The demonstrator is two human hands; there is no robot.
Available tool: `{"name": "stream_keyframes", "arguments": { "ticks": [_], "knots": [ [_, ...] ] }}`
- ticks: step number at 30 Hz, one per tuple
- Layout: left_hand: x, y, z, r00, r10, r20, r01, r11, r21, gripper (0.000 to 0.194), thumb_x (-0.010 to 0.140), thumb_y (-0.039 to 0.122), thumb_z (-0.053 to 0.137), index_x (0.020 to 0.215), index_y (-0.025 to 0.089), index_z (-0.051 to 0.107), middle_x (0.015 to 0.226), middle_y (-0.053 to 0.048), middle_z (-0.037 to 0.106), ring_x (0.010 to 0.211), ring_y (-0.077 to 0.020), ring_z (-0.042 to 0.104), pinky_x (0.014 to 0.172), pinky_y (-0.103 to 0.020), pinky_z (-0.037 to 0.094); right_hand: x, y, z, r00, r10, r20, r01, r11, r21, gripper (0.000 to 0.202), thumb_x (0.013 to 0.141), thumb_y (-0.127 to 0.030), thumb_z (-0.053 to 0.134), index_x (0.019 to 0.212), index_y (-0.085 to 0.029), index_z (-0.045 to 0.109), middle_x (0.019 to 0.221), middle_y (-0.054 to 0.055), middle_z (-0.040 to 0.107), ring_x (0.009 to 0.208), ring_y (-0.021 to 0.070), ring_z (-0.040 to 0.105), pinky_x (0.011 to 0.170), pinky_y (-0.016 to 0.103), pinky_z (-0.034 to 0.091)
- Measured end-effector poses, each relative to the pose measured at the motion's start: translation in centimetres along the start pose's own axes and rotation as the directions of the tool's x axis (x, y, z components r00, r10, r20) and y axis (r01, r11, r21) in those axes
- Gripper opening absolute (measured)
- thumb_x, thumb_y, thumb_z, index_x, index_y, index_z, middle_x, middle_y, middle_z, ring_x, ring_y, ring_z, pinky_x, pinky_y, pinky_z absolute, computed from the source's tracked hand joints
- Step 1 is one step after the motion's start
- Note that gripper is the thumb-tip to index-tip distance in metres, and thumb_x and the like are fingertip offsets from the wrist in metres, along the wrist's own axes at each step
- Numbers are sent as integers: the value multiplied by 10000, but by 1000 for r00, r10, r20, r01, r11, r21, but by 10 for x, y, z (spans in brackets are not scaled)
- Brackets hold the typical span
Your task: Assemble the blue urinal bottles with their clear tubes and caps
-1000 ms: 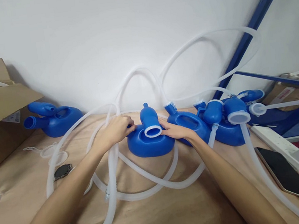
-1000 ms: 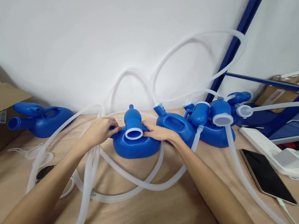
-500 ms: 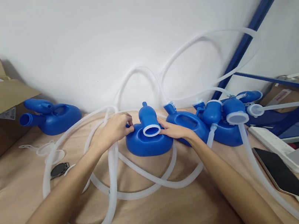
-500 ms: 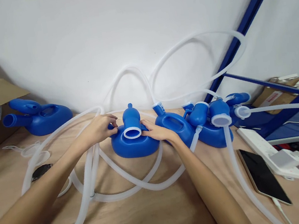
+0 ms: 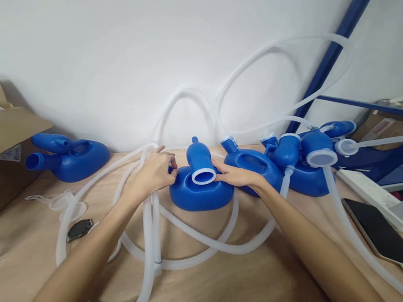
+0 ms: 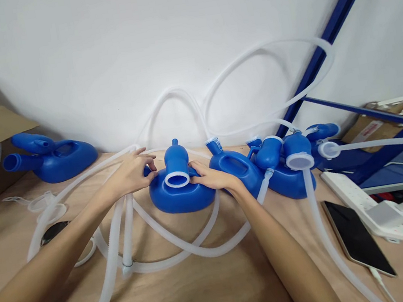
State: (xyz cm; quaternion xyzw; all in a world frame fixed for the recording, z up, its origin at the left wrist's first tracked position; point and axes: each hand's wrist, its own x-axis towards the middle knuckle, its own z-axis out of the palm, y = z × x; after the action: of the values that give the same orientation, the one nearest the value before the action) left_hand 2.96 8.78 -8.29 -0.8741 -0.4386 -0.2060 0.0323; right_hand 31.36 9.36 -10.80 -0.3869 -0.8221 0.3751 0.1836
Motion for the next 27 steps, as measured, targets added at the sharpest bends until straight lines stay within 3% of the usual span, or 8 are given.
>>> {"name": "stream_keyframes", "arguments": {
  "ticks": [6, 11, 14, 16, 18, 22, 27],
  "knots": [
    [-1, 1, 3, 1000, 10, -26, -8, 997, 82, 166, 826, 239, 596, 854, 170, 745, 1047, -113, 763, 1165, -305, 661, 1261, -518, 322, 1, 6, 0, 1000, -8, 5, 8, 1000, 16, 666, 945, -603, 582, 1513, -264, 507, 1578, 81, 514, 1552, 318, 347, 1335, 499, 100],
    [-1, -5, -12, 993, 3, 120, -8, 999, 36, 260, 883, 359, 635, 1011, 191, 787, 1173, -110, 747, 1278, -324, 592, 1251, -518, 321, 4, 8, -1, 999, -39, 17, 38, 999, 22, 696, 927, -617, 606, 1512, -254, 499, 1568, 95, 520, 1518, 319, 403, 1320, 499, 184],
    [-11, -18, -33, 988, -61, 143, 54, 997, 56, 617, 843, 539, 704, 1374, 226, 680, 1483, -144, 589, 1484, -387, 405, 1237, -549, 320, 5, 7, -1, 999, -41, 7, 40, 999, 27, 678, 915, -626, 619, 1478, -261, 525, 1541, 92, 545, 1489, 318, 444, 1315, 506, 205],
    [-21, -29, -50, 983, -137, 118, 129, 989, 68, 792, 832, 663, 680, 1511, 272, 564, 1621, -147, 440, 1530, -415, 337, 1218, -564, 337, 5, 8, -1, 999, -47, 11, 46, 998, 33, 656, 917, -630, 617, 1458, -265, 542, 1521, 84, 564, 1480, 308, 459, 1316, 498, 210],
    [-31, -38, -67, 978, -143, 150, 139, 990, 40, 737, 889, 727, 565, 1510, 329, 565, 1645, -109, 418, 1537, -395, 344, 1211, -552, 348, 4, 9, -2, 999, -47, 8, 47, 999, 27, 655, 925, -635, 606, 1456, -256, 545, 1532, 87, 554, 1495, 306, 440, 1320, 495, 194],
    [-43, -47, -94, 951, -13, 310, 33, 998, -59, 559, 996, 650, 373, 1344, 367, 706, 1500, -36, 605, 1526, -310, 394, 1216, -498, 360, 2, 8, -2, 999, -41, -19, 42, 999, 16, 760, 911, -669, 612, 1514, -222, 497, 1570, 127, 513, 1517, 333, 403, 1318, 515, 182],
    [-46, -51, -110, 952, 2, 306, 30, 995, -100, 473, 914, 637, 520, 1209, 358, 764, 1472, -19, 636, 1505, -307, 421, 1210, -490, 385, 0, 3, -1, 999, -23, -43, 26, 998, 57, 968, 891, -613, 693, 1667, -299, 209, 1650, 131, 420, 1550, 320, 375, 1296, 534, 246]
  ]
}}
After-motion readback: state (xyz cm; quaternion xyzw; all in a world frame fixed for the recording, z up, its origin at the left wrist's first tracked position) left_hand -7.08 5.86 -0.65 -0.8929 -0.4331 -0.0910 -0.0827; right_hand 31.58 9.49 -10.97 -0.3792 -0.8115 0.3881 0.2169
